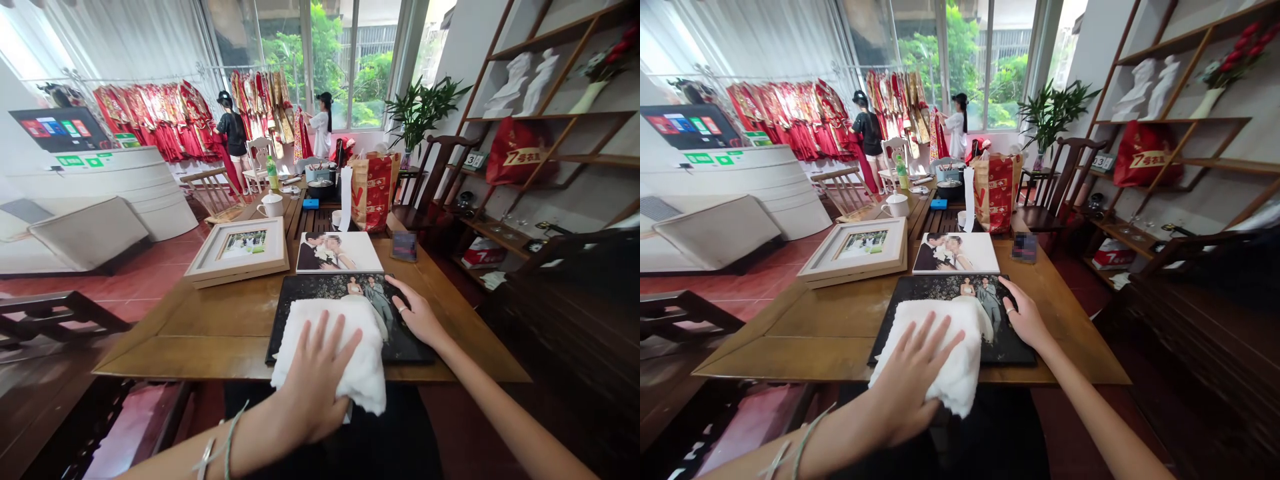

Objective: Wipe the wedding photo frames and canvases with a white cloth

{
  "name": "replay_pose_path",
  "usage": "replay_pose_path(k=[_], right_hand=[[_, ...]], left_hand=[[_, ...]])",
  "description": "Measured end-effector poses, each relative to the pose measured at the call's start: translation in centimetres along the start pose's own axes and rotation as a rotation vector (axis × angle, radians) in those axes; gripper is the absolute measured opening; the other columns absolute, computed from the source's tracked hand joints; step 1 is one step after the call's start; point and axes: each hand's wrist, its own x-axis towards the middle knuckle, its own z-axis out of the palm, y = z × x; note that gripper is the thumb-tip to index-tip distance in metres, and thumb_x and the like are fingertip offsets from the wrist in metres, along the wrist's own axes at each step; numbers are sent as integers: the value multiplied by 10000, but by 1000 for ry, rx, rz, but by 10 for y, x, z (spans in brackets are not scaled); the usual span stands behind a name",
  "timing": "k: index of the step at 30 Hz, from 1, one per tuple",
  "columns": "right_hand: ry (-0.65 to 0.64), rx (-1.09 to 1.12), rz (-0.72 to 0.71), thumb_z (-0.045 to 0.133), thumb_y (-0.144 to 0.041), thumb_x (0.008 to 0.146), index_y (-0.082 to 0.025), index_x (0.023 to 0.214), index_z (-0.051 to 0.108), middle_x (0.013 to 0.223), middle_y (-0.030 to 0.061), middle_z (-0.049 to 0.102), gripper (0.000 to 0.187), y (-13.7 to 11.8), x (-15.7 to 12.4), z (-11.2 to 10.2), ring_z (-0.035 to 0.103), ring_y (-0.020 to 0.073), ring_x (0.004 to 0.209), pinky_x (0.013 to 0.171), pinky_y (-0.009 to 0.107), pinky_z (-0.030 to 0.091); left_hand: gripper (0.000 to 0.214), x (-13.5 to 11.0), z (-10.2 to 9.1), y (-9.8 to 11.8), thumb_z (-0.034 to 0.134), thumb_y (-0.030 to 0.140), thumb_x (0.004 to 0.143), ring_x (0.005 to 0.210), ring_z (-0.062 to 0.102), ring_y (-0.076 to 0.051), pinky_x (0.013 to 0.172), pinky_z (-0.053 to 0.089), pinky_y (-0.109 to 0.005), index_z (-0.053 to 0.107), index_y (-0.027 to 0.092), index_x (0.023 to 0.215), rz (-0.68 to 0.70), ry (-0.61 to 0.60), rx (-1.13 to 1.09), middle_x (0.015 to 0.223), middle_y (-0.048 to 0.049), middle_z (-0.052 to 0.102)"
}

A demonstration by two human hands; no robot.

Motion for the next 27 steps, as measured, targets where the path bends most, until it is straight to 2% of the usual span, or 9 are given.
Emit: replay_pose_path(k=[6,9,12,16,19,21,24,27], right_hand=[[2,6,7,394,-239,852,-215,1301,455,1344,84,502,454,0,0,0,440,224,1259,1061,436,326],[4,15,11,394,-242,853,-216,1301,457,1345,83,501,453,-3,0,-1,441,225,1258,1062,437,324],[3,21,26,398,-246,854,-225,1303,459,1348,75,500,454,-5,-1,-2,436,226,1262,1060,434,330],[-4,30,14,399,-238,857,-257,1287,484,1341,54,509,439,-4,-1,-2,442,216,1258,1062,440,328],[-23,39,-32,414,-241,858,-272,1216,559,1321,45,530,388,-2,0,0,428,214,1268,1073,452,309],[-34,38,-66,429,-248,857,-265,1154,611,1295,50,553,348,0,1,0,422,219,1273,1076,464,302],[-39,34,-89,438,-249,858,-259,1103,643,1277,56,569,319,3,2,1,427,223,1268,1074,484,301],[-41,39,-89,444,-248,857,-261,1104,641,1273,51,573,316,4,2,1,428,225,1268,1073,496,300]], left_hand=[[721,68,-10,-50,484,388,803,1343,102,-391,1043,153,-577,195,199,1436,-151,1,88,1486,-142,188],[697,84,-13,-63,470,362,816,1337,122,-400,1032,165,-587,207,173,1433,-160,-1,112,1479,-159,201],[724,74,-9,-58,482,361,801,1340,82,-409,1032,134,-603,191,172,1437,-164,6,108,1485,-162,174],[808,33,-5,-28,513,372,761,1343,-39,-396,1043,45,-609,120,211,1448,-140,-3,60,1507,-134,84],[898,2,-11,-2,561,327,695,1328,-121,-395,1034,-5,-626,83,233,1450,-115,-109,11,1512,-114,1],[943,-9,-19,8,577,264,646,1323,-135,-396,1029,-3,-636,83,243,1448,-112,-201,-14,1511,-104,-27],[931,-7,-24,5,559,210,636,1342,-87,-371,1049,37,-610,103,262,1446,-98,-224,-29,1515,-82,12],[825,15,-20,-19,523,246,707,1357,-9,-353,1060,78,-584,148,251,1442,-89,-99,-8,1512,-84,97]])
